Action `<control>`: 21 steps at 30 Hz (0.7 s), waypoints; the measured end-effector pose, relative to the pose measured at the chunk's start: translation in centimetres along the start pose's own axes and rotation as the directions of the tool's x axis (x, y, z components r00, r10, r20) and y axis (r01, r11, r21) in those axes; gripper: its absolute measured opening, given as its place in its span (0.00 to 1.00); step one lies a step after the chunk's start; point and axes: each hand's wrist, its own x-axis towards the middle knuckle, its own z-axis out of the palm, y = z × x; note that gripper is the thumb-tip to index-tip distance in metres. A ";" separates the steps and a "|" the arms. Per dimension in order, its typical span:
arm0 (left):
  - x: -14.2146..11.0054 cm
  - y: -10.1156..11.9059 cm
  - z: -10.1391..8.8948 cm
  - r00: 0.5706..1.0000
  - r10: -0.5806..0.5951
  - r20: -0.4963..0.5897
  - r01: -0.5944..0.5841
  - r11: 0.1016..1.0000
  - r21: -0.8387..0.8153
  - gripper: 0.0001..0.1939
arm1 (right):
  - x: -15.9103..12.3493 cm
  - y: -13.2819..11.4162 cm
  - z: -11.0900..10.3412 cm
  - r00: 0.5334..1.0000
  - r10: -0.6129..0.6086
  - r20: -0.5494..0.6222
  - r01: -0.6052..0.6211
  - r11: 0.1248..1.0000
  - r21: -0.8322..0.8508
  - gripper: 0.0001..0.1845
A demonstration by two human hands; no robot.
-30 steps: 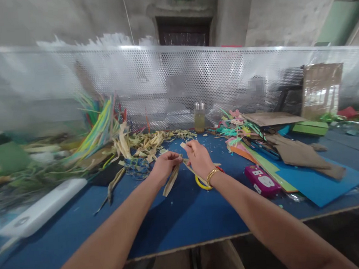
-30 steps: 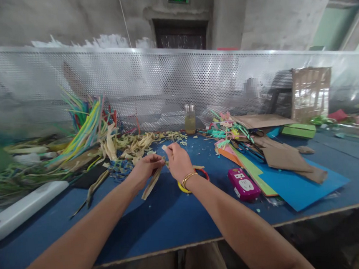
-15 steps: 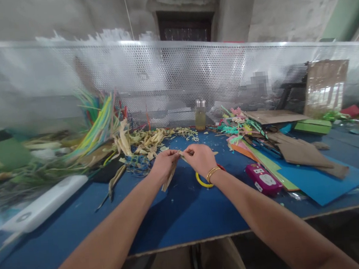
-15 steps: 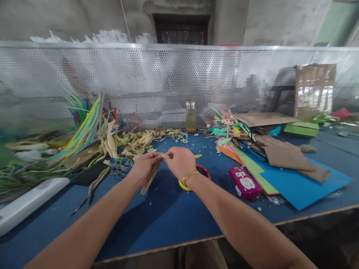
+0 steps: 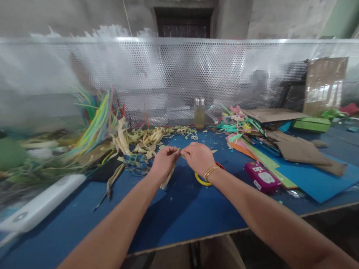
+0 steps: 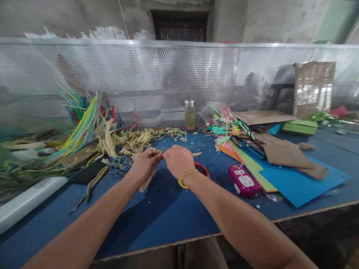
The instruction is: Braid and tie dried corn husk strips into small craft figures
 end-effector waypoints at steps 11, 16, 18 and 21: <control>-0.1 0.0 0.2 0.999 0.015 0.038 -0.015 1.000 0.017 0.10 | 0.1 0.1 0.2 0.995 0.089 -0.055 -0.088 0.996 0.015 0.11; -0.3 0.5 0.2 1.000 -0.014 0.024 0.013 0.998 0.065 0.09 | 0.0 -0.1 0.2 0.997 0.060 -0.054 -0.060 0.998 -0.004 0.11; -0.4 0.8 0.3 0.999 -0.027 0.033 0.026 0.999 0.032 0.09 | -0.1 -0.2 0.2 0.999 0.017 -0.047 -0.018 1.000 -0.017 0.11; -0.4 0.9 0.3 0.999 -0.027 0.030 0.027 1.000 -0.012 0.10 | -0.1 -0.3 0.1 0.999 -0.048 -0.025 0.046 0.996 -0.074 0.11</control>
